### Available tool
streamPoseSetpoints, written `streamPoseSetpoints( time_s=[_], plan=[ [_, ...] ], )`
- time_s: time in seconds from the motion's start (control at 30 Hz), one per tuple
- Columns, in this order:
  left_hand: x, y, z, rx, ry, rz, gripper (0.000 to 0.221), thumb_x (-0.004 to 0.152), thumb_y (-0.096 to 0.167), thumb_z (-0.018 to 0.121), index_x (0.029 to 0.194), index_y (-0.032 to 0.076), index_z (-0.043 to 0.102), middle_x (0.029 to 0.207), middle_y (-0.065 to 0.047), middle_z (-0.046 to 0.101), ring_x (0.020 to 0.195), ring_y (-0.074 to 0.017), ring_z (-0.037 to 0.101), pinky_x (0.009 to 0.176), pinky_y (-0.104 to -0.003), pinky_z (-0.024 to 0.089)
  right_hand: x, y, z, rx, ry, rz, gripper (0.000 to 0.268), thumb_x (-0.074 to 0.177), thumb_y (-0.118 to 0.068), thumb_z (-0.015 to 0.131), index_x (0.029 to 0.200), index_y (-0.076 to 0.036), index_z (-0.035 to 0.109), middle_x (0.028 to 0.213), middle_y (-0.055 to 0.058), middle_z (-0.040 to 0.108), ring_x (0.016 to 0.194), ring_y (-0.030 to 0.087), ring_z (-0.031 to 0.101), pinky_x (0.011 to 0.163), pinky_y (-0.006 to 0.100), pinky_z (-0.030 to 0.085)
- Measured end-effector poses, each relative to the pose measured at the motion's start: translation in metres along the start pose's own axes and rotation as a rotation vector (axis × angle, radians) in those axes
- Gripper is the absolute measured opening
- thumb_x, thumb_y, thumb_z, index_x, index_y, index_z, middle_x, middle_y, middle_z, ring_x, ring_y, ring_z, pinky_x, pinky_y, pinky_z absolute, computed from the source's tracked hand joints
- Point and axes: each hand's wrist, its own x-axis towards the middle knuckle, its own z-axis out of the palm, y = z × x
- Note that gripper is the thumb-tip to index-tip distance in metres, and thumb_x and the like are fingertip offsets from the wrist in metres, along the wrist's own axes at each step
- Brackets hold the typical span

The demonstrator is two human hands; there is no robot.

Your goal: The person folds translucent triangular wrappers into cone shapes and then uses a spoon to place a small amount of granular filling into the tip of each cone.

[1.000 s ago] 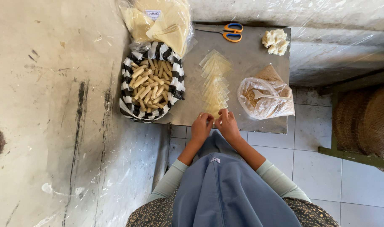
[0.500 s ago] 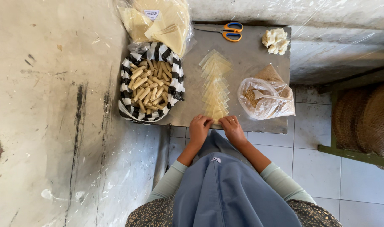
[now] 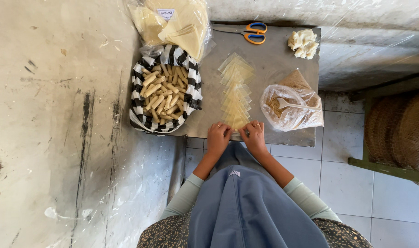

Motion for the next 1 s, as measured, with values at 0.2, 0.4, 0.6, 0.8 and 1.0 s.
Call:
streamPoseSetpoints(
  time_s=[0.2,0.4,0.6,0.8,1.0],
  plan=[
    [0.007,0.002,0.007,0.049,0.015,-0.127,0.021,0.08,0.027,0.082,0.087,0.012,0.07,0.083,0.0,0.071,0.087,-0.0263,0.062,0.08,-0.044,0.043,-0.002,0.006,-0.003,0.139,-0.069,-0.177,0.012,0.09,0.003,0.069,0.099,-0.003,0.066,0.099,0.009,0.067,0.099,0.032,0.063,0.088,0.041,0.052],
    [0.0,0.01,-0.01,0.171,0.116,0.213,0.007,0.086,0.024,0.077,0.092,0.019,0.076,0.094,0.007,0.073,0.094,-0.0199,0.061,0.085,-0.04,0.039,-0.005,0.002,-0.013,0.058,-0.067,-0.345,0.016,0.085,-0.002,0.073,0.1,-0.001,0.069,0.099,0.011,0.066,0.098,0.032,0.061,0.087,0.041,0.052],
    [0.001,0.015,-0.009,0.185,0.141,0.095,0.011,0.081,0.03,0.08,0.087,0.02,0.079,0.099,0.004,0.068,0.103,-0.0221,0.057,0.086,-0.043,0.037,-0.001,0.008,-0.004,0.004,-0.072,-0.226,0.011,0.088,0.0,0.07,0.099,-0.003,0.072,0.099,0.011,0.068,0.096,0.032,0.061,0.086,0.042,0.052],
    [-0.008,0.013,-0.007,0.196,0.058,0.011,0.015,0.077,0.032,0.081,0.083,0.018,0.077,0.097,0.002,0.065,0.104,-0.0242,0.056,0.086,-0.044,0.037,-0.006,0.021,0.007,0.062,-0.18,-0.073,0.007,0.087,-0.011,0.076,0.089,-0.005,0.073,0.09,0.011,0.068,0.095,0.035,0.063,0.087,0.046,0.051],
    [-0.008,0.015,0.0,0.13,0.05,-0.109,0.019,0.082,0.03,0.081,0.088,0.016,0.071,0.091,0.003,0.068,0.099,-0.0238,0.058,0.085,-0.043,0.038,-0.007,0.023,0.002,0.129,-0.185,-0.02,0.014,0.092,-0.01,0.073,0.104,-0.005,0.067,0.099,0.011,0.07,0.097,0.035,0.063,0.083,0.045,0.051]
  ],
)
